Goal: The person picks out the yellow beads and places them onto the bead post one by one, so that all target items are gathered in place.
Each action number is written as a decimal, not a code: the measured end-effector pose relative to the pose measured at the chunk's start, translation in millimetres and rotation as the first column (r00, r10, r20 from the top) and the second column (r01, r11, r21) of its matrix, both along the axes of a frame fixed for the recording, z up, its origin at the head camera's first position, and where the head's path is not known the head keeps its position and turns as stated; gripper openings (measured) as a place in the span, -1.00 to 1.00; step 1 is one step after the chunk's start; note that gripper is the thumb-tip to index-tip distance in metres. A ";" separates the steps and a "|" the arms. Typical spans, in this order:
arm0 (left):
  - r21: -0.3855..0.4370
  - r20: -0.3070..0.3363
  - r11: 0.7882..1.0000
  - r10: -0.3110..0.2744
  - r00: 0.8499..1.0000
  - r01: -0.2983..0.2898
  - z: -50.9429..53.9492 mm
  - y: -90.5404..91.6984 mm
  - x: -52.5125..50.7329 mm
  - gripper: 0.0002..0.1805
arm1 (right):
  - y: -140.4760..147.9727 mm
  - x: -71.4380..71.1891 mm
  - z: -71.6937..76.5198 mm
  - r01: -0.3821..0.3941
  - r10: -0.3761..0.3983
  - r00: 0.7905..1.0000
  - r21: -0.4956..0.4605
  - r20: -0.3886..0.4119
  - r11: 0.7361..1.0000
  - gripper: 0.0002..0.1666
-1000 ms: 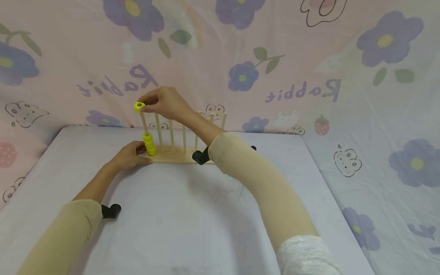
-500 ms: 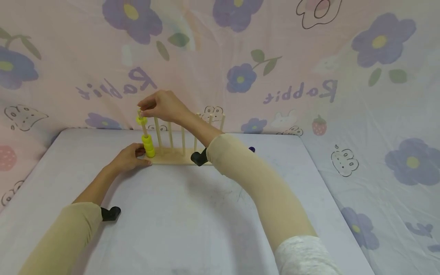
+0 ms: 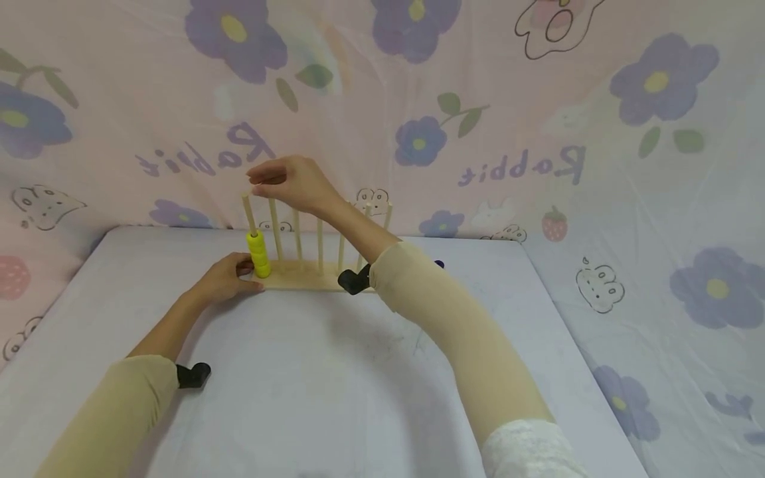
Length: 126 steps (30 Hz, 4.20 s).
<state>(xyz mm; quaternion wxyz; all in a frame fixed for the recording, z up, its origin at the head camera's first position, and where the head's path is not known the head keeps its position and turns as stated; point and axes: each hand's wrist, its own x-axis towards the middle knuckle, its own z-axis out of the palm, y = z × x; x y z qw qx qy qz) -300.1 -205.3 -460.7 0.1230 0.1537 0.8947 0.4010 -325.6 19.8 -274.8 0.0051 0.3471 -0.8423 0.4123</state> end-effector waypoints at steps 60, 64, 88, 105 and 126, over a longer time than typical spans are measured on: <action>-0.013 0.008 1.000 0.007 1.000 -0.007 4.1 -1.8 -2.3 -0.03 | 174.1 61.0 -37.7 0.141 -0.119 0.989 -0.294 0.093 0.945 -0.68; 0.007 0.006 1.000 0.007 1.000 -0.007 3.9 -1.8 -2.2 -0.04 | 184.1 63.7 -47.3 0.168 -0.139 0.984 -0.296 0.114 0.940 -0.68; -0.001 0.000 1.000 0.017 1.000 -0.017 -0.6 -0.8 -2.2 -0.03 | 222.7 84.7 -129.3 0.335 -0.291 0.926 -0.167 0.239 0.927 -0.70; 0.004 -0.004 1.000 0.015 1.000 -0.015 3.1 -1.4 -2.7 -0.05 | 233.8 94.5 -169.1 0.392 -0.353 0.888 -0.080 0.295 0.917 -0.66; 0.010 0.006 1.000 0.021 1.000 -0.021 0.5 -1.0 -4.1 -0.06 | 235.4 91.4 -200.3 0.399 -0.403 0.886 0.065 0.231 0.915 -0.65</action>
